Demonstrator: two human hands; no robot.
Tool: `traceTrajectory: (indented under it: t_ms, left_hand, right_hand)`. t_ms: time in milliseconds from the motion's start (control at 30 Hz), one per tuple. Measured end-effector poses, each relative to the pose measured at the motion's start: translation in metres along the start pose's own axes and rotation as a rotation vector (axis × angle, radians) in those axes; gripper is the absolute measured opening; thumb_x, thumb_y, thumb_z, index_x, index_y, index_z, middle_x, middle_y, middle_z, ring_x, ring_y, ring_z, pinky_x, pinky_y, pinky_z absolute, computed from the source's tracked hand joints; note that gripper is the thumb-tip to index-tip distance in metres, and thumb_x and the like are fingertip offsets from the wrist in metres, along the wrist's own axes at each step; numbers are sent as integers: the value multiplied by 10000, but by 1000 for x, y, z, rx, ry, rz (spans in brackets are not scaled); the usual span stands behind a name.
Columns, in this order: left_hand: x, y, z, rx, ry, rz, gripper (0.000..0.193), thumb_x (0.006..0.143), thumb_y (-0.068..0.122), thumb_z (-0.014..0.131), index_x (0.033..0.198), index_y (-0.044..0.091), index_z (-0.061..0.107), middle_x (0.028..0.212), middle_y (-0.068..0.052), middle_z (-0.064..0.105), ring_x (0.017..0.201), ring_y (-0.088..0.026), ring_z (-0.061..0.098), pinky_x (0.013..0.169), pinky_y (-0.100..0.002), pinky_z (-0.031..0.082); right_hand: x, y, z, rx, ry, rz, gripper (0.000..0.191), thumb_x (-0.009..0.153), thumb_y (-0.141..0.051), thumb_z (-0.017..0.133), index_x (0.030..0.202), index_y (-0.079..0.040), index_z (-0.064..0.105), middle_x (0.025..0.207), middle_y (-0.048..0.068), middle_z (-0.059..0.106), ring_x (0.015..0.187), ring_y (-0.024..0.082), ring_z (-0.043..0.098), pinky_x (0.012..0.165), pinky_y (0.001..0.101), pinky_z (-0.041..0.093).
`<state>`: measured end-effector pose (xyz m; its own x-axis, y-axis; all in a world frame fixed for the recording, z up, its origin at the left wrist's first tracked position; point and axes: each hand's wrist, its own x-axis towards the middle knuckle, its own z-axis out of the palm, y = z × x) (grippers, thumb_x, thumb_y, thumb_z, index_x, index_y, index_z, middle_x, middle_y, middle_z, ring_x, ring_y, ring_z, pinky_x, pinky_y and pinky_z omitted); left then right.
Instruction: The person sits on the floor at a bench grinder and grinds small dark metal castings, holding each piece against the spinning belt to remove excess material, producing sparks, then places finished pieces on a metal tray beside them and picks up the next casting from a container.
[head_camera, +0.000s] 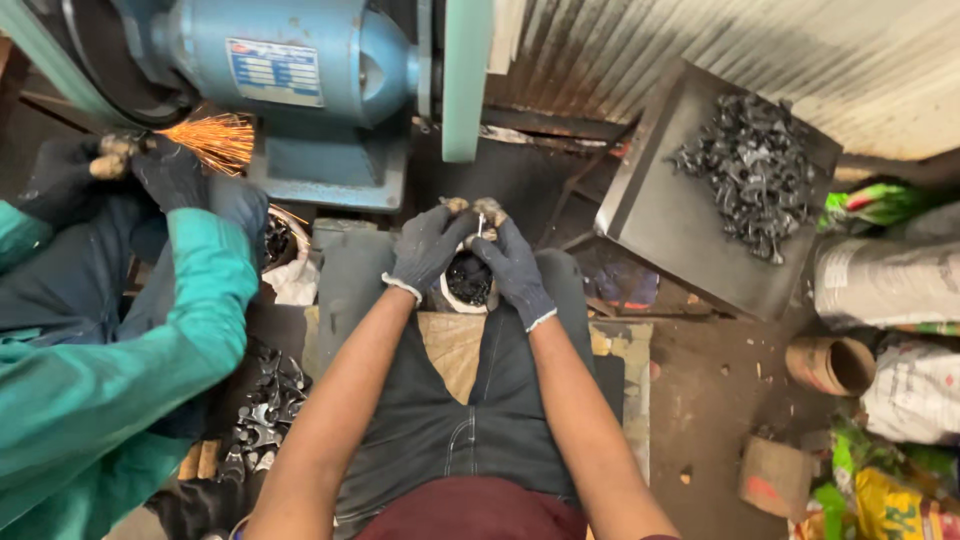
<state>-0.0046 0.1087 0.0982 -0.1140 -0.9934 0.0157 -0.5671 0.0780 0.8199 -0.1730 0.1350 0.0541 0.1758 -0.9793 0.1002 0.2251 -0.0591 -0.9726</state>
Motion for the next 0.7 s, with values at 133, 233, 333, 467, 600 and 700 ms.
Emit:
traceTrajectory:
  t_ms: [133,233,333,467,600,700]
  left_hand:
    - [-4,3,5,-378,-233,-298,404,957,418,598,1102,65,733,905,-63,763,834,-166,701,770,-339,543]
    - [6,-7,1,-731,-334,-159,385,977,379,605,1119,37,713,941,29,725,855,-66,641,775,-297,531]
    - [24,-32,-4,-678,-343,-187,391,1028,356,601,1071,-15,719,935,-72,714,837,-148,639,755,-378,517]
    - [50,-74,29,-19,-166,-224,432,1031,369,513,985,-8,720,927,-218,724,888,-376,695,782,-483,498]
    - [59,-109,67,-109,30,-198,413,1028,320,479,990,-24,704,951,-271,696,930,-471,653,778,-531,463]
    - [72,-107,71,-158,35,-256,420,1039,317,468,974,-33,693,932,-268,696,913,-445,689,765,-504,485]
  right_hand:
    - [-6,-17,-9,-53,-72,168,519,1023,-55,630,1528,-15,516,1259,40,664,1098,137,631,967,293,524]
    - [9,-26,-20,60,-134,293,590,945,-45,662,1511,-36,496,1119,45,675,922,125,664,809,292,561]
    - [32,-16,-17,148,-155,253,537,955,-50,688,1468,-23,532,1139,44,675,929,97,658,810,274,563]
    - [57,36,-1,94,0,261,369,1010,-121,685,1340,42,661,1092,39,705,910,71,640,778,237,528]
    - [82,83,-21,195,68,517,312,1078,-176,674,1251,84,676,813,124,586,572,209,470,486,349,374]
    - [101,92,-24,-156,103,379,259,1013,-162,682,1086,79,743,868,96,722,755,133,613,666,286,499]
